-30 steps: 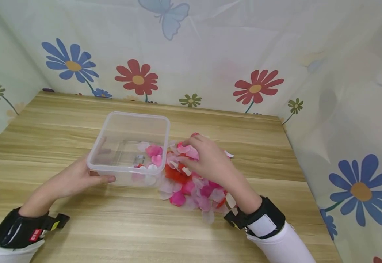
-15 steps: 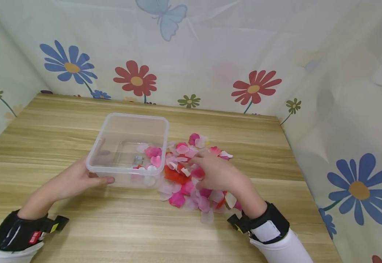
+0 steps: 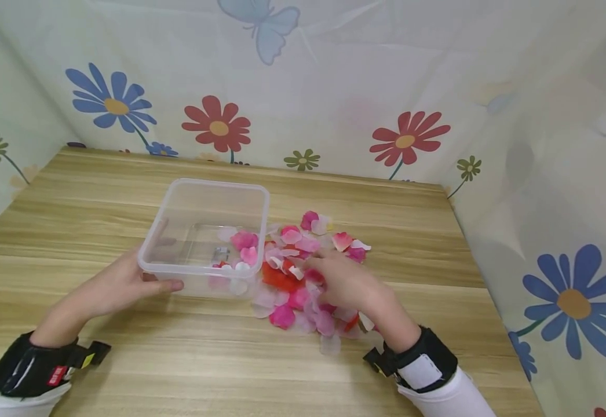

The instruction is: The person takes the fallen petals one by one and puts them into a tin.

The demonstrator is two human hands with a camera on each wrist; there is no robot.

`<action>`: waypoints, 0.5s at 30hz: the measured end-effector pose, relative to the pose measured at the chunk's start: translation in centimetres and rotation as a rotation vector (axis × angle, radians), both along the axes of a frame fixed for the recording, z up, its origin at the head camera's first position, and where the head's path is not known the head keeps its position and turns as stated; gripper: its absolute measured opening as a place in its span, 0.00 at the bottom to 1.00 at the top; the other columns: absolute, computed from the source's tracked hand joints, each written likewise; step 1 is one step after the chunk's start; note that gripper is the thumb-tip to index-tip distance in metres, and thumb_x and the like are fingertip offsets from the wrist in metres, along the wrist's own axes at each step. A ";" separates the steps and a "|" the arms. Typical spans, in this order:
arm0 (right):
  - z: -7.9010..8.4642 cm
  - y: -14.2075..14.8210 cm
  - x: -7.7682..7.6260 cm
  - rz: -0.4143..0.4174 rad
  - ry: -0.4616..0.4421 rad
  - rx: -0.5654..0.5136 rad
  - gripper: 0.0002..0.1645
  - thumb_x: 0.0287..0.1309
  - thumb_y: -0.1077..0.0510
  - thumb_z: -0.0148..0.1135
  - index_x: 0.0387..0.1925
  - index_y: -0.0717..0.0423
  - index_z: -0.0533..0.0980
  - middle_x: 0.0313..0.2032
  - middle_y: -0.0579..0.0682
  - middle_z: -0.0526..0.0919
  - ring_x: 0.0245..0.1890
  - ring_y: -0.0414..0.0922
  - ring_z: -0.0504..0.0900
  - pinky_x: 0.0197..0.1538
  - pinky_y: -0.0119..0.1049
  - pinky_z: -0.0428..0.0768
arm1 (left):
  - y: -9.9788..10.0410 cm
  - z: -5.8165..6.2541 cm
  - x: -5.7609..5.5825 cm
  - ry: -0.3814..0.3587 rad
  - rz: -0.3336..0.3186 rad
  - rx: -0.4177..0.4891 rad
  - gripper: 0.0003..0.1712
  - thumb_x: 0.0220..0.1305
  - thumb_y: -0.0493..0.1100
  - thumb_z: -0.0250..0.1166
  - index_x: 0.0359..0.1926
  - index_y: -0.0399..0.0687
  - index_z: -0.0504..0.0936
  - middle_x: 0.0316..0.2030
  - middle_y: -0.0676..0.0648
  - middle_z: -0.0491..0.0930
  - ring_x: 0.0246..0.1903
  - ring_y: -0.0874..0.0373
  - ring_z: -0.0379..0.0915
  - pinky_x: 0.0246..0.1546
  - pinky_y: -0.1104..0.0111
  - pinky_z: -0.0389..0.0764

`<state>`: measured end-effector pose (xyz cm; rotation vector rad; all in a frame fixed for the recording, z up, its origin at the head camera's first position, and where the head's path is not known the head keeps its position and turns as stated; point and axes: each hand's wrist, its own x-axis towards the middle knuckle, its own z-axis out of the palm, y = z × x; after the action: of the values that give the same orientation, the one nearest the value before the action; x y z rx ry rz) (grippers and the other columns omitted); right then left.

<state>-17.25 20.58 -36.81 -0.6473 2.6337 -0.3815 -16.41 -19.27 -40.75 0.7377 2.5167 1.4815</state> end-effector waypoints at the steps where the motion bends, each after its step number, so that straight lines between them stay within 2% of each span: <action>1: -0.1 0.0 0.0 0.000 0.005 0.002 0.37 0.54 0.63 0.78 0.67 0.52 0.77 0.66 0.58 0.72 0.63 0.56 0.72 0.57 0.50 0.82 | 0.0 0.0 0.0 0.004 -0.003 -0.002 0.60 0.60 0.44 0.78 0.82 0.56 0.46 0.65 0.34 0.71 0.56 0.40 0.76 0.50 0.49 0.82; 6: -0.7 0.2 -0.1 0.008 0.029 -0.015 0.33 0.56 0.62 0.77 0.64 0.56 0.78 0.61 0.56 0.77 0.59 0.55 0.75 0.58 0.50 0.81 | 0.0 0.1 -0.1 0.014 -0.011 -0.018 0.59 0.60 0.44 0.78 0.81 0.55 0.47 0.66 0.36 0.70 0.58 0.40 0.75 0.53 0.49 0.80; 15: -1.6 0.3 -0.6 -0.017 0.071 -0.109 0.25 0.53 0.63 0.79 0.54 0.58 0.83 0.47 0.50 0.85 0.46 0.47 0.81 0.51 0.43 0.84 | 0.0 0.1 -0.1 0.017 -0.014 -0.024 0.59 0.61 0.45 0.78 0.81 0.54 0.48 0.66 0.37 0.70 0.59 0.41 0.74 0.55 0.47 0.78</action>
<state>-17.85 20.91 -38.45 -0.6856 2.7017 -0.5198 -16.48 -19.30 -40.66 0.7662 2.5314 1.4440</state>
